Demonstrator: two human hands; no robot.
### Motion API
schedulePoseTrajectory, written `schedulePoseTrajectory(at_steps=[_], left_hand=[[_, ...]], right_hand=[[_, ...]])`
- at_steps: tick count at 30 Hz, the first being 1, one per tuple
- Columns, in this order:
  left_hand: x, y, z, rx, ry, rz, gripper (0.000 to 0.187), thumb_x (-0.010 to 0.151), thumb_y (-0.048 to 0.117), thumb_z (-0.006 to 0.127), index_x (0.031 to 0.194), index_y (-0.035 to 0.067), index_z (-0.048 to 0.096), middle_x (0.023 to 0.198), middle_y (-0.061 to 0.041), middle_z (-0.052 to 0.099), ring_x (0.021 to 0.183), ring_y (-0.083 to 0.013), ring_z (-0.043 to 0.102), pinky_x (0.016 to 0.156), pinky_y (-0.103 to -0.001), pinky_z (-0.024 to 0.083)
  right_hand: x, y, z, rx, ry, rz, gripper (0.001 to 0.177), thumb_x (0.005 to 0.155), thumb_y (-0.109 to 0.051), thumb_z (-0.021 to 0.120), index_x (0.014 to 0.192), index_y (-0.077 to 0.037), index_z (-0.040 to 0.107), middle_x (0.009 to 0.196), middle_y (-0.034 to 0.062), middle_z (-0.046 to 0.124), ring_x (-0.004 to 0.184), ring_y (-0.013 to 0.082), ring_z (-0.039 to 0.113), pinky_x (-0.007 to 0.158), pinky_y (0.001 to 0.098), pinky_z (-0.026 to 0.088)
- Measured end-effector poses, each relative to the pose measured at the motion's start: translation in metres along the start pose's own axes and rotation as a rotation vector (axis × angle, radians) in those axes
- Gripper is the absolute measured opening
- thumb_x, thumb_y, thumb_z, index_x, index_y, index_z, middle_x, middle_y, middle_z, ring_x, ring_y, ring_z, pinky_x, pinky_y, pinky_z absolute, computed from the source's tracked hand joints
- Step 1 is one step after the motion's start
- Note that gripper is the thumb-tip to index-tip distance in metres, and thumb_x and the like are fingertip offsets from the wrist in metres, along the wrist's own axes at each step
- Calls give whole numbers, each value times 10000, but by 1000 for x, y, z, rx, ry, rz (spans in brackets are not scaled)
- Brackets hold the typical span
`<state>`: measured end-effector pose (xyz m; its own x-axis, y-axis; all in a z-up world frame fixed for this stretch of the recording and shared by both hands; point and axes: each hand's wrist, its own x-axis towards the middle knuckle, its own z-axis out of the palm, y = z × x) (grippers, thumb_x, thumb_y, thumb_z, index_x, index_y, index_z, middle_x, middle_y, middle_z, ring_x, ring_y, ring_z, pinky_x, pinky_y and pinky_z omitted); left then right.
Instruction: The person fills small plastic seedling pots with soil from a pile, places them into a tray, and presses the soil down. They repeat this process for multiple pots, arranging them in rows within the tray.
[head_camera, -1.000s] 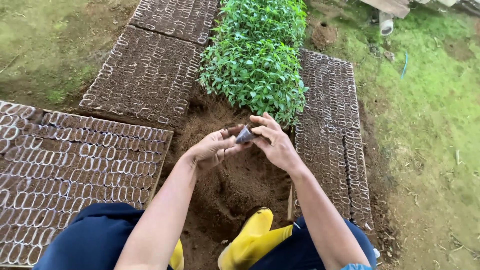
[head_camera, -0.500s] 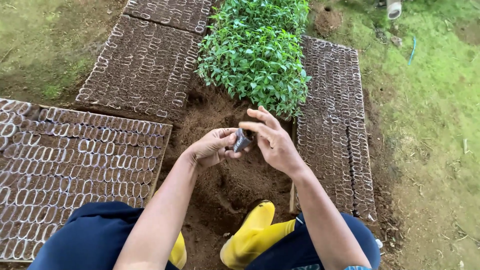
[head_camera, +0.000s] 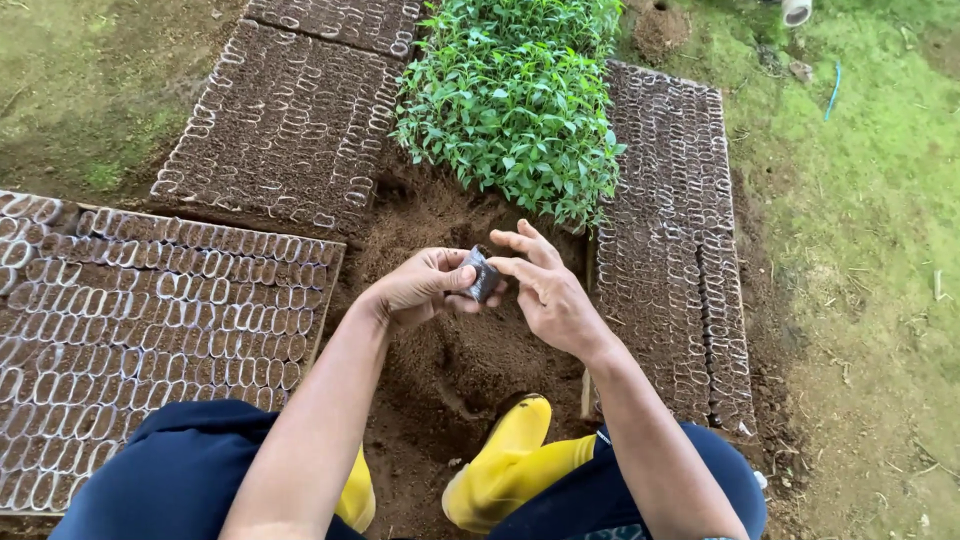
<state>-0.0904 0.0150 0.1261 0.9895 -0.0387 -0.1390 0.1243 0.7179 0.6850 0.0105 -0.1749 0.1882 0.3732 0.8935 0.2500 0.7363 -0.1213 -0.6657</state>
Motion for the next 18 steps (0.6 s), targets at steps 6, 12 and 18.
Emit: schedulePoseTrajectory(at_steps=[6, 12, 18], left_hand=[[8, -22, -33, 156, 115, -36, 387, 837, 70, 811, 1182, -51, 684, 914, -162, 749, 801, -339, 769, 697, -451, 678], [2, -5, -7, 219, 84, 20, 619, 776, -28, 829, 1352, -21, 605, 972, -173, 730, 818, -315, 764, 734, -467, 674], [-2, -3, 0, 281, 52, 1, 595, 736, -64, 826, 1296, -68, 624, 989, -178, 748, 848, -265, 759, 760, -393, 675]], right_hand=[[-8, 11, 16, -181, -142, 47, 671, 768, 118, 504, 1347, -191, 641, 1421, 49, 546, 1486, 436, 266, 1090, 776, 259], [3, 3, -2, -176, -118, 115, 320, 896, -219, 725, 1210, -273, 693, 1477, 22, 511, 1495, 415, 277, 1098, 785, 225], [3, -3, -14, -426, -20, 129, 131, 899, -279, 753, 964, -188, 685, 1421, 58, 548, 1489, 385, 302, 1143, 740, 206]])
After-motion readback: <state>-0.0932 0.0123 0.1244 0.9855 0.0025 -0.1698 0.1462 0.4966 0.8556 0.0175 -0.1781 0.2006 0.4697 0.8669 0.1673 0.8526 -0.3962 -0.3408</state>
